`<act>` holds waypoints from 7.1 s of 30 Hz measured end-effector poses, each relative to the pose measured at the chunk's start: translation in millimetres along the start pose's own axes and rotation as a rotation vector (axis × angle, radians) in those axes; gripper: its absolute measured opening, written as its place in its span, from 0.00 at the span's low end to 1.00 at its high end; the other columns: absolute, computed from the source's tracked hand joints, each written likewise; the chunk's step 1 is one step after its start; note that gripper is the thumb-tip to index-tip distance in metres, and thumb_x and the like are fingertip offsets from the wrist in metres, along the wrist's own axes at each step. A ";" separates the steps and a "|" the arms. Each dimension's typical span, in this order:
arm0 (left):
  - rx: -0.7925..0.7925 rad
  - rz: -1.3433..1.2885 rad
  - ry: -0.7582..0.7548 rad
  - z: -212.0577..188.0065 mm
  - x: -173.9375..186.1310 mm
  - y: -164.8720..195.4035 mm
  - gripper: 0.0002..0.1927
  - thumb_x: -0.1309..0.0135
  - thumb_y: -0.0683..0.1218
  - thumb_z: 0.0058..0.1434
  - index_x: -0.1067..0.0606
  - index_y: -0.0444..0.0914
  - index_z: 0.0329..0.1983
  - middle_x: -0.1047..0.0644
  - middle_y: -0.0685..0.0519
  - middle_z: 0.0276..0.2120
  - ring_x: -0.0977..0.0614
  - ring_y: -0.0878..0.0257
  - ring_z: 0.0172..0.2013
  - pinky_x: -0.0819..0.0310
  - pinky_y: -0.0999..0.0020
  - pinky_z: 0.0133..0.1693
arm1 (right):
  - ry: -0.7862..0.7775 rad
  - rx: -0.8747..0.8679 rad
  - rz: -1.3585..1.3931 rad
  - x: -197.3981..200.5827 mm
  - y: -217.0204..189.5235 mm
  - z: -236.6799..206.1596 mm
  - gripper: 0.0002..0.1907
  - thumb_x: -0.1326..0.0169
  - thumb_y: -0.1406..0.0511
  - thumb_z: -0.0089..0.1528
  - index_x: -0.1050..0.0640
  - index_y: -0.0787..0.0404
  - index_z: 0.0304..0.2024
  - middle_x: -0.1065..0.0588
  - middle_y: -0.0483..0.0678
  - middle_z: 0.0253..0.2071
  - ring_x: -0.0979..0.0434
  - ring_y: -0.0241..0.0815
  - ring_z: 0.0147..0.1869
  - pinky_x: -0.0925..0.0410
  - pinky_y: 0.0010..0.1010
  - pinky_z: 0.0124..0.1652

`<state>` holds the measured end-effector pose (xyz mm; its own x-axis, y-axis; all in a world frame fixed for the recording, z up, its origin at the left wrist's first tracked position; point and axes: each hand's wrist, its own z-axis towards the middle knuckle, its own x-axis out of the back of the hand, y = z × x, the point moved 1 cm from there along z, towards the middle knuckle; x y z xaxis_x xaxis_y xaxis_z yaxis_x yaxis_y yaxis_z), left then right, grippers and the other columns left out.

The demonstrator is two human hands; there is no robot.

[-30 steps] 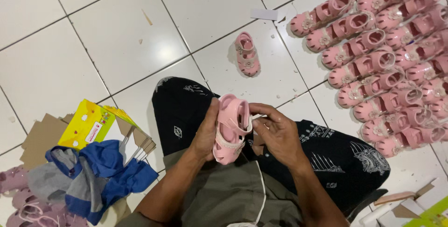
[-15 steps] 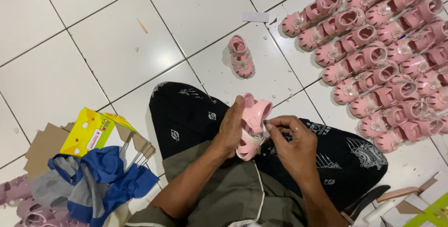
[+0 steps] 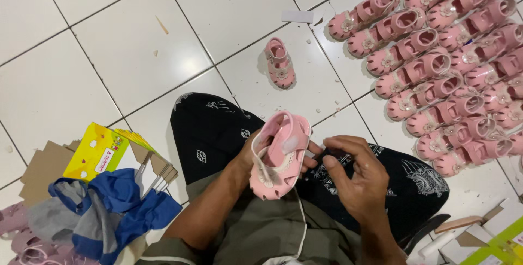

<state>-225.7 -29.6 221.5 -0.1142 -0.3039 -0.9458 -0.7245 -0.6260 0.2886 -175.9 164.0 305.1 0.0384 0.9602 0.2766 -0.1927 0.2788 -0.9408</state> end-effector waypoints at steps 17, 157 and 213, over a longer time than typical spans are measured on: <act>0.085 0.065 0.158 8.9 -0.2 -6.0 0.30 0.61 0.61 0.82 0.29 0.29 0.64 0.24 0.40 0.52 0.20 0.53 0.49 0.21 0.58 0.50 | -0.260 -0.261 0.423 -4.2 34.1 6.4 0.10 0.46 0.69 0.69 0.19 0.72 0.45 0.35 0.58 0.69 0.30 0.41 0.68 0.30 0.30 0.60; 0.051 0.851 0.206 -27.3 3.3 3.1 0.38 0.43 0.56 0.60 0.36 0.37 0.71 0.23 0.46 0.56 0.22 0.60 0.53 0.27 0.63 0.52 | 0.028 -0.357 -0.388 10.7 29.6 -41.5 0.26 0.30 0.61 0.56 0.24 0.66 0.51 0.21 0.47 0.31 0.24 0.33 0.30 0.30 0.25 0.31; -0.134 0.843 0.175 -26.4 -22.8 3.3 0.32 0.47 0.54 0.68 0.35 0.33 0.69 0.22 0.43 0.55 0.22 0.63 0.49 0.25 0.65 0.50 | -0.050 0.162 -0.107 11.2 17.0 -30.7 0.20 0.36 0.80 0.54 0.25 0.65 0.47 0.23 0.54 0.51 0.22 0.45 0.57 0.28 0.32 0.55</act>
<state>-207.6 -43.7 247.9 -0.4626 -0.8031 -0.3756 -0.3579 -0.2185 0.9079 -148.7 180.1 286.1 0.0191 0.9222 0.3862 -0.3454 0.3685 -0.8630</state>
